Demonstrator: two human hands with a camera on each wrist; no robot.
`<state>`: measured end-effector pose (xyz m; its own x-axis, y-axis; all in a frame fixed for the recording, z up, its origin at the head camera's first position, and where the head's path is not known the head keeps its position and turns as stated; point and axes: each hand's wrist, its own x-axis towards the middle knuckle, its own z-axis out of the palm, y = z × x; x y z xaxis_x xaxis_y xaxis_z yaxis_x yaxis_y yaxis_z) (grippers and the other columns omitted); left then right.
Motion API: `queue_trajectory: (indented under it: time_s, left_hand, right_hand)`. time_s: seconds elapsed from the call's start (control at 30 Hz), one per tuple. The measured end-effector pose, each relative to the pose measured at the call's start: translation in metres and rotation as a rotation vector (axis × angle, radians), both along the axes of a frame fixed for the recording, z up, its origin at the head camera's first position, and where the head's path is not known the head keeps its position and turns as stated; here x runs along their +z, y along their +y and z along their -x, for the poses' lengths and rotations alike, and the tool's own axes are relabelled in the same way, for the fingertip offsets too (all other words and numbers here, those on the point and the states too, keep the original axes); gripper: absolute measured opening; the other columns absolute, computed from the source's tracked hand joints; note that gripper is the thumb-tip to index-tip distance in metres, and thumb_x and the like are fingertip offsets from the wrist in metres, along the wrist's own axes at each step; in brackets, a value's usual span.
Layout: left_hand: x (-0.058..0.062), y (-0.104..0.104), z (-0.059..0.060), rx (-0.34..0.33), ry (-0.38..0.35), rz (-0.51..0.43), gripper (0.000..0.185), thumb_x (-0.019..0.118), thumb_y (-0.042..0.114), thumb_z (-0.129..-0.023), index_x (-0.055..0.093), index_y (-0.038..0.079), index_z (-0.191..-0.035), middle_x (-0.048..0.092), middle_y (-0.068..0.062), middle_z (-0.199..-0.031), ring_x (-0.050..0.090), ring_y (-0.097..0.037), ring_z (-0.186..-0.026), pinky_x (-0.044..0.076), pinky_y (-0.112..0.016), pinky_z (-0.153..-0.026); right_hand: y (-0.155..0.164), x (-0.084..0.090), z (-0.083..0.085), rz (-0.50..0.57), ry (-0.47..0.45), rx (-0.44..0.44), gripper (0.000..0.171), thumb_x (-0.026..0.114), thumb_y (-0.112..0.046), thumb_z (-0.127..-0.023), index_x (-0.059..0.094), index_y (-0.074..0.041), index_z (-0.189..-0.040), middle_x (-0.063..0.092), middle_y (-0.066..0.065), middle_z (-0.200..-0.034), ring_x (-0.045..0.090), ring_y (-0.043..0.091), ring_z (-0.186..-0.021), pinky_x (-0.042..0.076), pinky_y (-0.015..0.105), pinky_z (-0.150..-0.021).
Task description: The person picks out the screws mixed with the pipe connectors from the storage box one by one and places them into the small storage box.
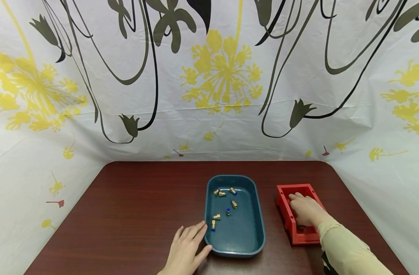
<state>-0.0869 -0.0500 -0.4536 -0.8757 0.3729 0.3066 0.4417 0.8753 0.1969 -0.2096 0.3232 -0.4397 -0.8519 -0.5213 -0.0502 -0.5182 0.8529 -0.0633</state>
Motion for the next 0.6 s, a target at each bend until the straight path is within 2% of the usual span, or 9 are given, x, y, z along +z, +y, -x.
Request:
queue_trajectory:
  time_s: [0.23, 0.6]
  left_hand:
    - [-0.0006, 0.0003, 0.0001, -0.004, 0.004, 0.004, 0.049, 0.055, 0.043, -0.083, 0.058, 0.009, -0.117, 0.049, -0.002, -0.122, 0.047, -0.02, -0.104, 0.033, -0.055, -0.084]
    - [0.0008, -0.0004, 0.0002, -0.005, -0.003, 0.006, 0.049, 0.055, 0.044, -0.083, 0.058, 0.009, -0.118, 0.049, -0.002, -0.122, 0.047, -0.02, -0.104, 0.034, -0.054, -0.084]
  right_hand:
    - [-0.0018, 0.0008, -0.002, -0.019, -0.035, -0.016, 0.021, 0.076, -0.006, -0.06, 0.058, -0.012, -0.069, 0.05, 0.032, -0.109, 0.04, 0.051, -0.104, 0.032, 0.059, -0.081]
    - [0.0032, 0.0007, -0.0032, -0.012, 0.01, -0.003, 0.023, 0.073, -0.005, -0.06, 0.053, -0.017, -0.061, 0.052, 0.031, -0.108, 0.041, 0.051, -0.103, 0.033, 0.06, -0.079]
